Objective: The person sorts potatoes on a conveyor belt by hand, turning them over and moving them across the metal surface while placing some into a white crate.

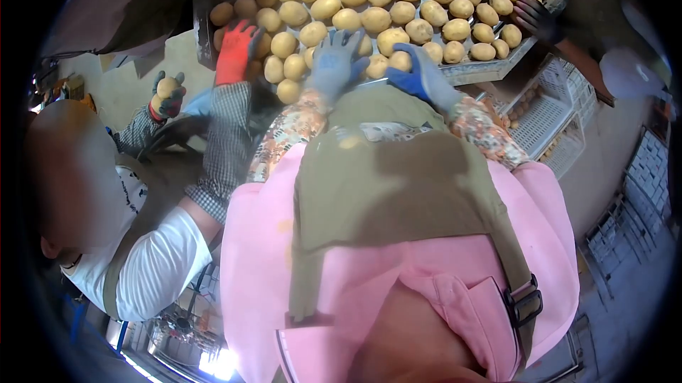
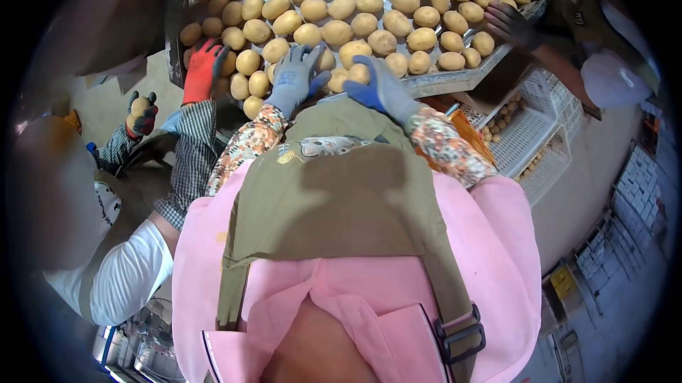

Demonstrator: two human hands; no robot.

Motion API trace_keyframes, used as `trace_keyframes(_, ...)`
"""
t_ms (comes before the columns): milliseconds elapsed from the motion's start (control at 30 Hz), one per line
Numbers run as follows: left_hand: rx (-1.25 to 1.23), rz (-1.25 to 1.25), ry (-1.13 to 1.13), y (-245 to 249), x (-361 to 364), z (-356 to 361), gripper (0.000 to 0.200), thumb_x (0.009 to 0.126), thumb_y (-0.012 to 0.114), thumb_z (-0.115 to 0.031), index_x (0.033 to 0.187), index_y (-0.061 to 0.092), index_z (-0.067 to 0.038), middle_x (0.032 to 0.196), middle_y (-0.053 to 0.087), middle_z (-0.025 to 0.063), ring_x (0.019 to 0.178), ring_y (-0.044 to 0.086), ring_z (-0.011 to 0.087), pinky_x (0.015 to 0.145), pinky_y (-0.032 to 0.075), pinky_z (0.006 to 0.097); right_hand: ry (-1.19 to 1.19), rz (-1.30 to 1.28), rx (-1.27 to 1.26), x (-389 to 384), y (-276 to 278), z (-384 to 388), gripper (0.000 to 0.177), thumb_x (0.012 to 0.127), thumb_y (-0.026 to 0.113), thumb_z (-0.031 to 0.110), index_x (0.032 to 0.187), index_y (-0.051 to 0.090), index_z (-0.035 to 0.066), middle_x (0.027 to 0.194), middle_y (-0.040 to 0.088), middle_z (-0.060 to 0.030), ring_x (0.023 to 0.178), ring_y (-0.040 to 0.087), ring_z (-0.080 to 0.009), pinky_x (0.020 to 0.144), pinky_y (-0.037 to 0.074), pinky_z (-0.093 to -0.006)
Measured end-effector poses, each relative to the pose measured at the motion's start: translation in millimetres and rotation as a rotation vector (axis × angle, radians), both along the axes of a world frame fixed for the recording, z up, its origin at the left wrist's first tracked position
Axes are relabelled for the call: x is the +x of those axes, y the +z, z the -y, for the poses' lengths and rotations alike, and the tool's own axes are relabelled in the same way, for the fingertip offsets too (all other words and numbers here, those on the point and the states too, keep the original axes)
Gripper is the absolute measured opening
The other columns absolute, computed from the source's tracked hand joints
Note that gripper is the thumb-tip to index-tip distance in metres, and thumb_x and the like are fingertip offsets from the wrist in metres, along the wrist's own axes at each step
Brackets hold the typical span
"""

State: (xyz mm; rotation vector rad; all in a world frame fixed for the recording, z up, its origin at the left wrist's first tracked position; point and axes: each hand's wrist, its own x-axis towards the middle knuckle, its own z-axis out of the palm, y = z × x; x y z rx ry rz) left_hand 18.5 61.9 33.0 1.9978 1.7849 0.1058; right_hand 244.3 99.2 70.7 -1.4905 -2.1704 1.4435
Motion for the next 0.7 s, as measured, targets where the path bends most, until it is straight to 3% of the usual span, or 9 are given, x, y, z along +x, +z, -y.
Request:
trace_keyframes(100, 0.350, 0.072, 0.095, -1, -7, 24, 0.056, 0.084, 0.063, -0.039, 0.135, 0.052, -0.017, 0.136, 0.050, 0.0163, 0.131, 0.041, 0.0362, 0.108, 0.030, 0.0521, 0.024, -0.041, 0.048, -47, -14, 1, 0.065, 0.081, 0.070, 0.036, 0.133, 0.047, 0.003, 0.128, 0.053, -0.0234, 0.120, 0.052, -0.0333, 0.101, 0.041, -0.0389)
trace_keyframes(133, 0.344, 0.069, 0.101, -7, -17, 32, 0.056, 0.084, 0.063, -0.039, 0.135, 0.052, -0.017, 0.136, 0.050, 0.0163, 0.131, 0.041, 0.0362, 0.108, 0.030, 0.0521, 0.039, -0.135, -0.014, -56, -16, 3, 0.063, 0.083, 0.068, 0.034, 0.133, 0.047, 0.003, 0.131, 0.051, -0.0247, 0.124, 0.049, -0.0329, 0.102, 0.040, -0.0391)
trace_keyframes(200, 0.204, -0.368, 0.025, -15, -31, 52, 0.065, 0.088, 0.055, -0.050, 0.143, 0.042, -0.017, 0.146, 0.040, 0.0122, 0.140, 0.031, 0.0324, 0.113, 0.020, 0.0535, 0.118, -0.154, 0.026, -55, -5, -6, 0.051, 0.088, 0.062, 0.030, 0.130, 0.052, 0.003, 0.125, 0.057, -0.0216, 0.117, 0.055, -0.0304, 0.098, 0.044, -0.0375)
trace_keyframes(233, 0.196, -0.129, 0.141, -11, -34, 63, 0.070, 0.087, 0.056, -0.053, 0.144, 0.041, -0.015, 0.151, 0.034, 0.0131, 0.142, 0.026, 0.0337, 0.114, 0.013, 0.0568, 0.120, -0.179, 0.019, -50, -5, -19, 0.044, 0.090, 0.059, 0.027, 0.126, 0.054, 0.003, 0.119, 0.060, -0.0192, 0.111, 0.058, -0.0287, 0.095, 0.046, -0.0365)
trace_keyframes(300, 0.165, -0.161, 0.221, -7, -40, 82, 0.074, 0.086, 0.057, -0.054, 0.145, 0.039, -0.015, 0.152, 0.032, 0.0133, 0.143, 0.024, 0.0348, 0.114, 0.012, 0.0572, -0.017, -0.220, 0.018, -41, 6, -32, 0.030, 0.093, 0.052, 0.023, 0.116, 0.062, 0.006, 0.103, 0.067, -0.0129, 0.094, 0.065, -0.0253, 0.086, 0.050, -0.0343)
trace_keyframes(333, 0.135, -0.196, 0.294, -7, -44, 90, 0.077, 0.085, 0.058, -0.056, 0.146, 0.037, -0.015, 0.153, 0.030, 0.0135, 0.143, 0.021, 0.0359, 0.114, 0.012, 0.0576, 0.043, -0.128, 0.149, -26, 19, -36, 0.028, 0.094, 0.049, 0.024, 0.115, 0.063, 0.009, 0.101, 0.067, -0.0121, 0.090, 0.064, -0.0267, 0.084, 0.050, -0.0353)
trace_keyframes(533, 0.046, -0.151, 0.519, -4, -54, 107, 0.084, 0.085, 0.057, -0.059, 0.151, 0.028, -0.016, 0.156, 0.020, 0.0210, 0.144, 0.017, 0.0383, 0.113, 0.013, 0.0577, 0.482, 0.350, -0.155, 15, 13, -42, 0.026, 0.091, 0.053, 0.024, 0.107, 0.065, 0.006, 0.093, 0.068, -0.0116, 0.086, 0.064, -0.0300, 0.082, 0.050, -0.0365)
trace_keyframes(600, -0.015, -0.131, 0.535, 5, -50, 97, 0.084, 0.086, 0.056, -0.058, 0.151, 0.027, -0.015, 0.156, 0.018, 0.0227, 0.144, 0.015, 0.0397, 0.113, 0.013, 0.0565, 0.132, -0.066, -0.370, 18, 4, -36, 0.025, 0.093, 0.052, 0.022, 0.110, 0.063, 0.007, 0.097, 0.067, -0.0112, 0.089, 0.064, -0.0250, 0.084, 0.050, -0.0345)
trace_keyframes(700, -0.060, -0.093, 0.580, 9, -44, 87, 0.082, 0.087, 0.055, -0.058, 0.151, 0.027, -0.015, 0.156, 0.016, 0.0244, 0.145, 0.012, 0.0416, 0.113, 0.013, 0.0559, 0.048, 0.046, -0.161, 19, 3, -60, 0.027, 0.092, 0.056, 0.023, 0.114, 0.064, 0.009, 0.100, 0.068, -0.0133, 0.093, 0.065, -0.0253, 0.085, 0.051, -0.0329)
